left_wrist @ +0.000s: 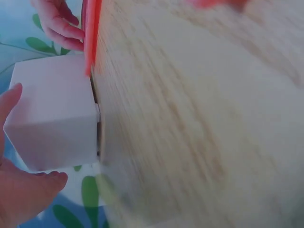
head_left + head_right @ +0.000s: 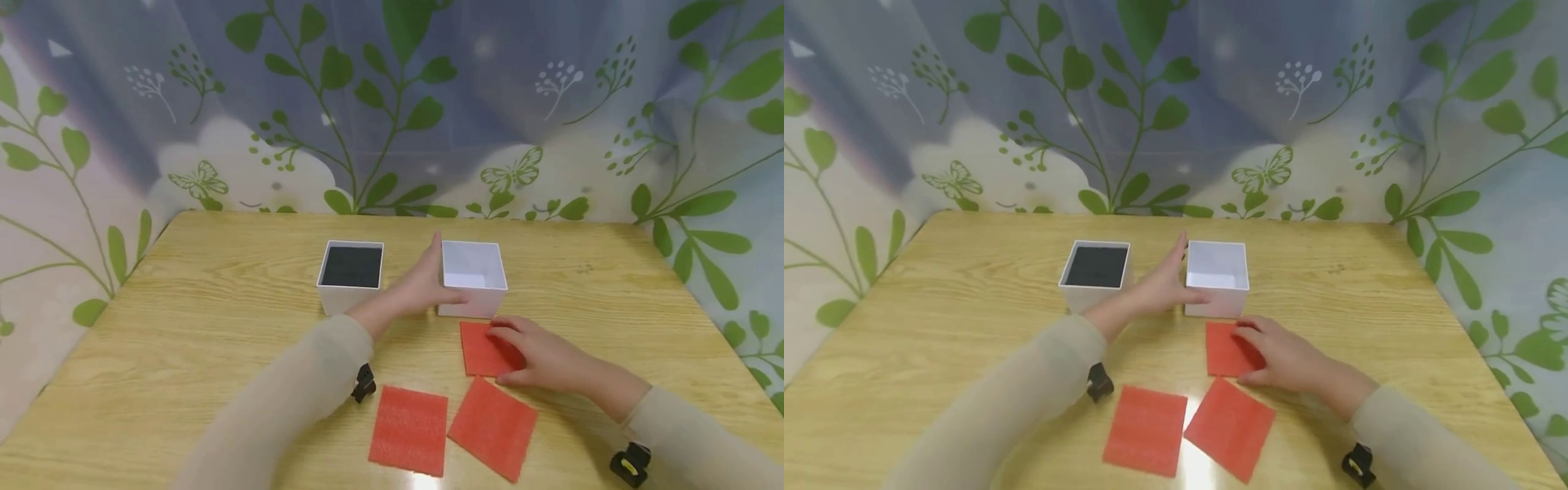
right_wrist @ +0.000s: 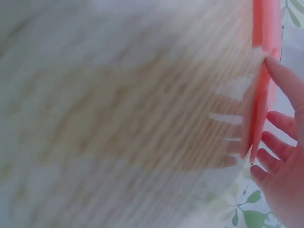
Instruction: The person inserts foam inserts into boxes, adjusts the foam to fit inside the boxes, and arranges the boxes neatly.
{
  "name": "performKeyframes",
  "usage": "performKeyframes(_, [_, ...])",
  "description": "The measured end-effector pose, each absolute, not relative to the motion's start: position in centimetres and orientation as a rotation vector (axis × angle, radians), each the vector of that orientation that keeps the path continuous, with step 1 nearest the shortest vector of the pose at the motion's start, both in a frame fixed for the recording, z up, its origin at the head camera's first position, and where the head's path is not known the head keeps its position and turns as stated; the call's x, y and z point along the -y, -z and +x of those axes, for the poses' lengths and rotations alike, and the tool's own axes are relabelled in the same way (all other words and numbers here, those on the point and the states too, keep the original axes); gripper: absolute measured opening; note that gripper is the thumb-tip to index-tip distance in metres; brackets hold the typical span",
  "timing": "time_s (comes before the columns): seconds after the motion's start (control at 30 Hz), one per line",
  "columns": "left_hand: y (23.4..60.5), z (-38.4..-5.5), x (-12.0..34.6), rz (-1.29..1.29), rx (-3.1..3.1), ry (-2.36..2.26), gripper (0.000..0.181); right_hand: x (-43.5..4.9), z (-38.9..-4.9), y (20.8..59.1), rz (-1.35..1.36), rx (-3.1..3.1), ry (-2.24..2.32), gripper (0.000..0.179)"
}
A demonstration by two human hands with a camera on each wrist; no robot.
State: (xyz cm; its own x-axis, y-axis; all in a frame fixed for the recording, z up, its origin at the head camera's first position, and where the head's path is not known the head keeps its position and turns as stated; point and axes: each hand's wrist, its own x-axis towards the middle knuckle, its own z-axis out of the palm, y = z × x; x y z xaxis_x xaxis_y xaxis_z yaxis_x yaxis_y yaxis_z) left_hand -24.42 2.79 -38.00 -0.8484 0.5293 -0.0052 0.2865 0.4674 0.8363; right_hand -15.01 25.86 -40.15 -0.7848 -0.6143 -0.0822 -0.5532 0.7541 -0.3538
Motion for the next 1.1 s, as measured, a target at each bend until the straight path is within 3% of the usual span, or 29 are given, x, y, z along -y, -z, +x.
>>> performKeyframes(0.37, [38.6, -24.3, -2.4, 0.584, -2.537, -1.218, 0.116, -26.3, -14.7, 39.9, -0.888, -2.729, 0.475, 0.073])
performKeyframes(1.1, [38.7, -24.4, -1.6, 0.652, -2.490, -1.295, 0.108, -28.0, -14.4, 39.5, -0.775, -2.746, 0.486, 0.075])
